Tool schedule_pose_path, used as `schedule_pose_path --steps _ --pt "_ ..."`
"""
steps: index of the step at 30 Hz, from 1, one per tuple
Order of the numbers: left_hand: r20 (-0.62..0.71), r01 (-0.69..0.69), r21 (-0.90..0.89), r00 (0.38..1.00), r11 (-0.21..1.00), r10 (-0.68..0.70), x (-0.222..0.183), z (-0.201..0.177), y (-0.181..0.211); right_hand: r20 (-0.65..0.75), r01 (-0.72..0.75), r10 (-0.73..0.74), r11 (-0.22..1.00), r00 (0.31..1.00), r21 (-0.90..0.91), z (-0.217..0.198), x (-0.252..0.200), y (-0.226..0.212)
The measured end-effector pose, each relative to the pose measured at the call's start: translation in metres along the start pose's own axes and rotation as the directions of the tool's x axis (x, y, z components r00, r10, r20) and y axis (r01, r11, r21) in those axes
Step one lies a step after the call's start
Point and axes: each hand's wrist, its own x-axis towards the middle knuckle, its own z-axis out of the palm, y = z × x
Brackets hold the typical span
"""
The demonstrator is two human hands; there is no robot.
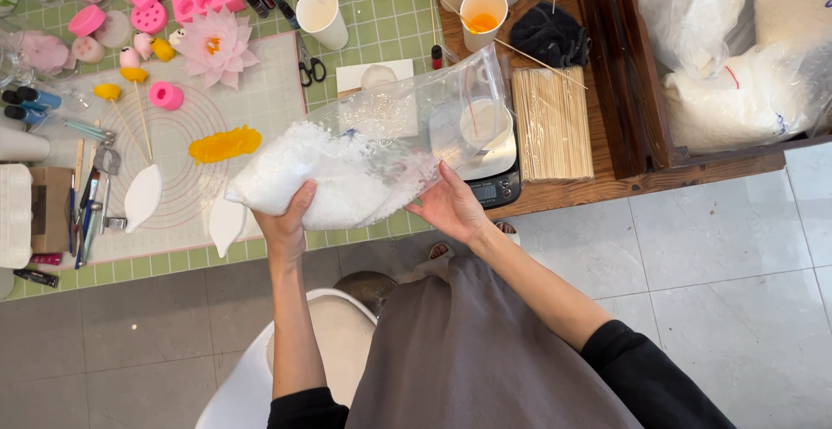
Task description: Measuring wax flakes from a plastic bag into a paper cup using a digital scale.
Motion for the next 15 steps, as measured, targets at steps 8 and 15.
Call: schedule_pose_path --steps 8,15 --pt "0.003 -0.003 0.036 1.0 0.999 0.003 0.002 0.002 0.006 0.035 -0.007 0.006 0.999 0.999 0.041 -0.005 0.002 0.002" --pt "0.007 -0.002 0.057 1.0 0.998 0.002 0.004 0.001 0.006 0.018 0.006 -0.006 1.0 1.0 -0.01 -0.016 0.002 0.01"
